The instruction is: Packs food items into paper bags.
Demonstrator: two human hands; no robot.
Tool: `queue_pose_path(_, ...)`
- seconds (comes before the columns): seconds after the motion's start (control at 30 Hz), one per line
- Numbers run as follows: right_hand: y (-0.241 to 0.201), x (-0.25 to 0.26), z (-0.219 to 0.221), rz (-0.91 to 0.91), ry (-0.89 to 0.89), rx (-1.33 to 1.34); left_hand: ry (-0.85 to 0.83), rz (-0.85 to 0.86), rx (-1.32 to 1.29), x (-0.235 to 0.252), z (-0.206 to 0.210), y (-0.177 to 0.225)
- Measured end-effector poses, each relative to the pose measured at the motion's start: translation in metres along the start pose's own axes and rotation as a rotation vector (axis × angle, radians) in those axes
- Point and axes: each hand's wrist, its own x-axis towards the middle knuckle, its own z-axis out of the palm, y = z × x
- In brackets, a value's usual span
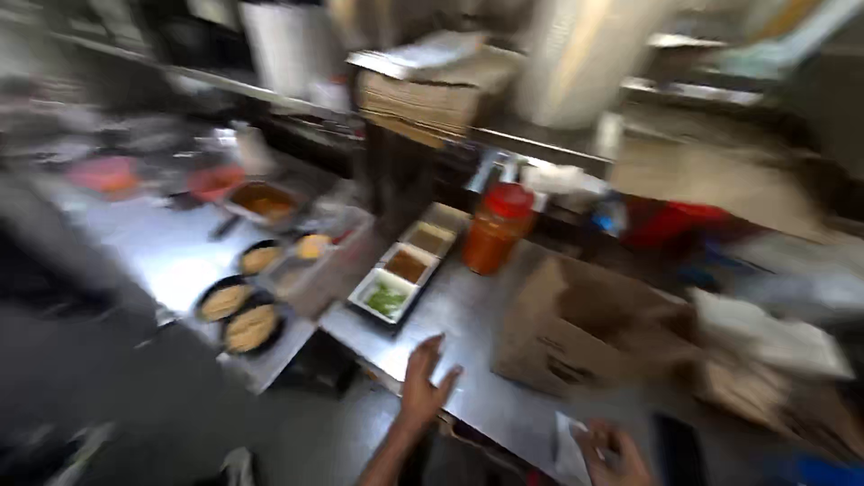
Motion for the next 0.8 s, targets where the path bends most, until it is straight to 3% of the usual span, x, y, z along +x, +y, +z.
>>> queue_pose_path(0.07,0.003,0.032,-0.022,0.039,0.137,0.207,-0.064,0.155,-0.108,0.023,0.008,0.019)
queue_pose_path(0.2,0.02,0.106,-0.009,0.098,0.054,0.437,-0.31,0.191,-0.146,0.064,0.055,0.056)
queue_pose_path(0.3,0.013,0.148,-0.019,0.079,0.12,0.553,-0.273,0.254,-0.178,0.095,0.075,0.072)
queue_pose_path(0.4,0.022,0.169,-0.038,-0.005,0.01,0.527,-0.218,0.302,-0.205,0.117,0.073,0.077)
queue_pose_path(0.53,0.036,0.193,-0.044,-0.072,-0.193,0.428,-0.387,0.305,-0.306,0.139,0.079,0.089)
queue_pose_path(0.7,0.045,0.2,-0.061,-0.352,-0.122,0.349,-0.486,0.355,-0.406,0.158,0.085,0.115)
queue_pose_path(0.8,0.039,0.197,-0.076,-0.472,-0.123,0.292,-0.427,0.393,-0.405,0.154,0.08,0.128)
